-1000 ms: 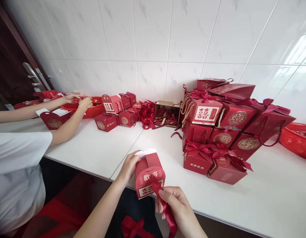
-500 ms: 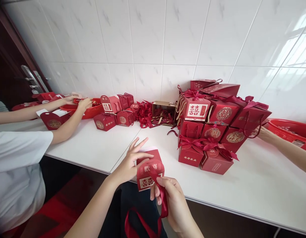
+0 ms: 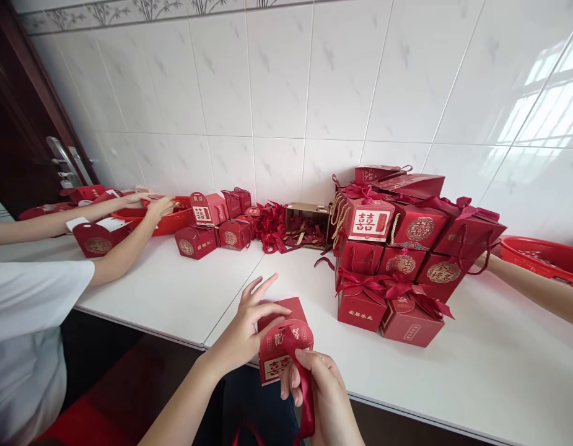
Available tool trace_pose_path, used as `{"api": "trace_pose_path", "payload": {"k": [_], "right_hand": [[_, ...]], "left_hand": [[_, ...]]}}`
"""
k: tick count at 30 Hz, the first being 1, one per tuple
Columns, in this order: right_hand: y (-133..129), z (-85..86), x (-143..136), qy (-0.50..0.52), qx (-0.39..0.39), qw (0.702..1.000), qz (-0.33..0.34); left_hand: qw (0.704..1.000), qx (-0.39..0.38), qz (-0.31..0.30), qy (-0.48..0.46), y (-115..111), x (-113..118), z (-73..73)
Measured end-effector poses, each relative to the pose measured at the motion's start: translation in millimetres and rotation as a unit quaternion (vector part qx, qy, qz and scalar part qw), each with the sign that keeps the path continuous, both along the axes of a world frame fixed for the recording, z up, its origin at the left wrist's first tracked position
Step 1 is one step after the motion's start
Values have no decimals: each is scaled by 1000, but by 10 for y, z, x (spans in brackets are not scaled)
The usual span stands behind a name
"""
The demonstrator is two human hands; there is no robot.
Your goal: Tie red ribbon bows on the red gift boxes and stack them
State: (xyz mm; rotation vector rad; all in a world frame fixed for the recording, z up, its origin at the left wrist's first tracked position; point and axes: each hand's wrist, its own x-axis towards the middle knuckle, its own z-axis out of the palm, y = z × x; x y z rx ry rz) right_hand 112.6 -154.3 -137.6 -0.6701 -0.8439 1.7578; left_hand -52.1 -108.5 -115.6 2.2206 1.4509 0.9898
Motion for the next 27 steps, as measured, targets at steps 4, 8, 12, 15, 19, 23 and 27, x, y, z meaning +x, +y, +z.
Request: {"api": "trace_pose_path", "payload": {"k": [4, 8, 12, 15, 19, 23, 27], "right_hand": [[36, 30, 4, -8, 14, 1000, -10], [75, 40, 1, -23, 27, 999, 1], [94, 33, -11, -62, 22, 998, -11], [86, 44, -7, -138, 25, 990, -23], [65, 114, -15, -191, 33, 980, -35], [43, 129, -25, -240, 61, 968, -45], [26, 20, 69, -415, 200, 863, -205]], "left_hand": [[1000, 8, 18, -4, -25, 7, 3], [1000, 31, 4, 0, -33, 5, 30], [993, 118, -15, 11, 15, 1, 58], [984, 174, -33, 27, 70, 7, 71], [972, 224, -46, 50, 118, 19, 126], [967, 242, -52, 54, 143, 28, 201], [969, 245, -14, -9, 189, 40, 216]]}}
